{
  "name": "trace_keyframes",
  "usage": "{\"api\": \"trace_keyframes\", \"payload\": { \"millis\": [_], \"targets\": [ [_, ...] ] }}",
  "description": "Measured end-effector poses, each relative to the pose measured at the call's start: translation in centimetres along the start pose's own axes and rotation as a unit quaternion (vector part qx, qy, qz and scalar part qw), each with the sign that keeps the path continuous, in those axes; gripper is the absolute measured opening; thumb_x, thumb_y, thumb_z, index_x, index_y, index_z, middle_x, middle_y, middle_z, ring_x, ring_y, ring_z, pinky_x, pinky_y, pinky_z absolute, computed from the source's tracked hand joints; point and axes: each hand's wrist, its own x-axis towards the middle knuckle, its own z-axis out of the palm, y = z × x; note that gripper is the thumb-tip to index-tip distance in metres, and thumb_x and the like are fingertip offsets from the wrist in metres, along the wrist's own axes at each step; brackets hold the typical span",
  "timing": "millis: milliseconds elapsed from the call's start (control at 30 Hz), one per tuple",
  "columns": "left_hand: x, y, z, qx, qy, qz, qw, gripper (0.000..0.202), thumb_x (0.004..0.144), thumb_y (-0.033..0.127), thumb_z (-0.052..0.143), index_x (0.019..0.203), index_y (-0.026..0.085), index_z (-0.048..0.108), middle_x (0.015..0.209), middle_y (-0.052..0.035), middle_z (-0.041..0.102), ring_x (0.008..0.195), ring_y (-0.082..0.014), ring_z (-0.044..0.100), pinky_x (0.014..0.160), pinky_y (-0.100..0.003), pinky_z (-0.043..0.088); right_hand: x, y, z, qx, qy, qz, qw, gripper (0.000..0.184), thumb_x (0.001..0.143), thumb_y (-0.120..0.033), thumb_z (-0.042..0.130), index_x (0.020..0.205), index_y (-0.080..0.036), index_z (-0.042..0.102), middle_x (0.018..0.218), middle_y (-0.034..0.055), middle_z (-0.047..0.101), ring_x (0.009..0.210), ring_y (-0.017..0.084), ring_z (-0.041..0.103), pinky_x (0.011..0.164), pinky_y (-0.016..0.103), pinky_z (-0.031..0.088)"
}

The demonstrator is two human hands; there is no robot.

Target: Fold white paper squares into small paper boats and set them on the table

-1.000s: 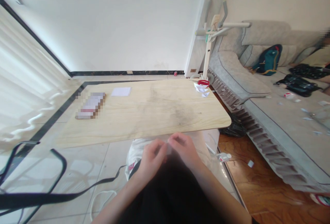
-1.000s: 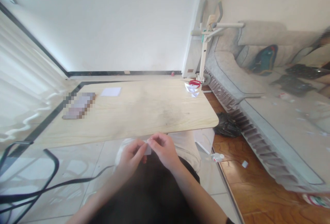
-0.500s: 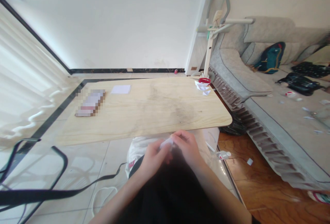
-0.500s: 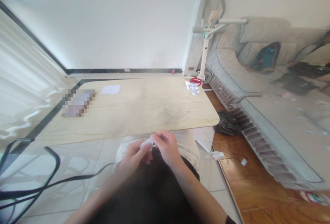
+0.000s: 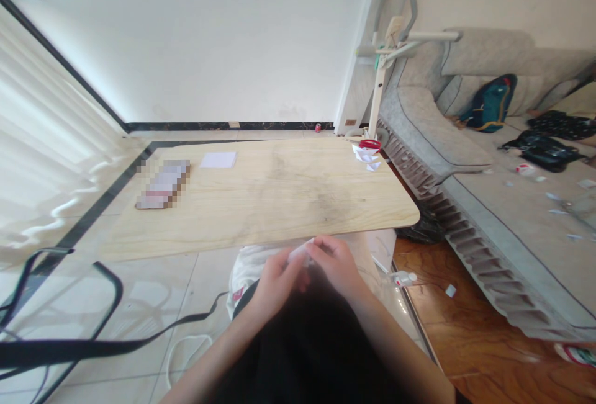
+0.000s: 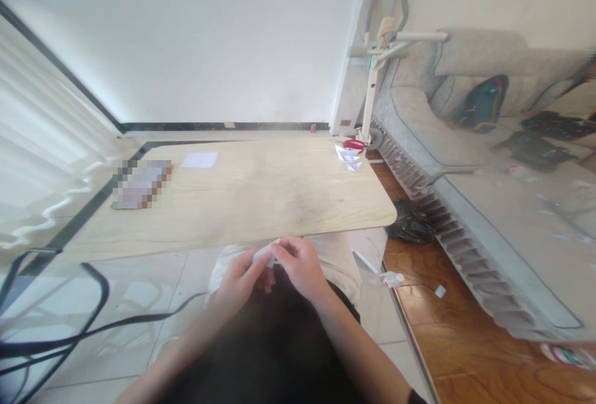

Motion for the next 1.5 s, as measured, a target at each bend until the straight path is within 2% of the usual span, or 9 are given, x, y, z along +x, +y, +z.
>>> {"api": "trace_keyframes", "payload": {
  "millis": [533, 767, 933, 1133, 1333, 1500],
  "targets": [
    [0.3, -1.1, 0.1, 0.0, -0.006, 0.004, 1.0, 0.044, 0.096, 0.046, 0.04, 0.069, 0.017, 0.058, 0.049, 0.0004, 0.062, 0.045, -0.0119, 0.058, 0.047, -0.021, 0.045, 0.1, -0.1, -0.5, -0.031, -0.024, -0.009, 0.999, 0.027, 0.087, -0.035, 0.058, 0.066, -0.019, 0.056, 0.058, -0.0038, 0.052, 0.058, 0.012, 0.048, 0.055, 0.024, 0.037],
    [0.2, -1.3, 0.1, -0.016, -0.005, 0.002, 1.0, 0.041, 0.095, 0.047, 0.043, 0.073, 0.017, 0.059, 0.053, 0.0006, 0.063, 0.046, -0.0119, 0.059, 0.047, -0.021, 0.045, 0.1, -0.3, -0.7, -0.042, -0.032, -0.015, 0.999, 0.024, 0.088, -0.031, 0.057, 0.068, -0.019, 0.057, 0.061, -0.0037, 0.053, 0.06, 0.013, 0.049, 0.058, 0.025, 0.038],
    [0.3, -1.2, -0.1, -0.02, 0.025, 0.011, 0.999, 0.033, 0.092, 0.045, 0.051, 0.08, 0.016, 0.061, 0.059, 0.001, 0.065, 0.048, -0.0119, 0.059, 0.048, -0.021, 0.046, 0.0, -0.3, -0.7, -0.057, -0.032, -0.02, 0.998, 0.022, 0.089, -0.029, 0.057, 0.071, -0.018, 0.059, 0.064, -0.003, 0.056, 0.063, 0.013, 0.052, 0.06, 0.025, 0.039],
    [0.1, -0.8, -0.6, 0.01, 0.045, 0.025, 0.999, 0.031, 0.09, 0.04, 0.055, 0.072, 0.016, 0.064, 0.054, 0.0006, 0.063, 0.049, -0.0121, 0.059, 0.05, -0.021, 0.045, -0.2, -0.2, -0.5, -0.07, -0.042, -0.029, 0.996, 0.021, 0.091, -0.028, 0.056, 0.073, -0.018, 0.06, 0.066, -0.0026, 0.058, 0.065, 0.014, 0.054, 0.062, 0.025, 0.041],
    [-0.1, -1.2, -0.5, 0.035, 0.057, 0.042, 0.997, 0.033, 0.091, 0.04, 0.054, 0.07, 0.017, 0.063, 0.055, -0.0001, 0.064, 0.05, -0.0137, 0.061, 0.052, -0.023, 0.046, -0.2, -0.3, -0.3, -0.07, -0.017, -0.033, 0.997, 0.016, 0.088, -0.029, 0.059, 0.078, -0.019, 0.066, 0.072, -0.0005, 0.065, 0.07, 0.016, 0.059, 0.066, 0.026, 0.044],
    [-0.1, -1.1, -0.4, 0.046, 0.051, 0.05, 0.996, 0.035, 0.092, 0.039, 0.051, 0.067, 0.017, 0.062, 0.053, 0.0003, 0.062, 0.05, -0.0135, 0.06, 0.053, -0.024, 0.046, -0.1, -0.1, -0.3, -0.03, -0.015, -0.031, 0.999, 0.021, 0.087, -0.032, 0.06, 0.072, -0.019, 0.067, 0.065, -0.0011, 0.062, 0.063, 0.015, 0.055, 0.06, 0.026, 0.042]
  ]
}}
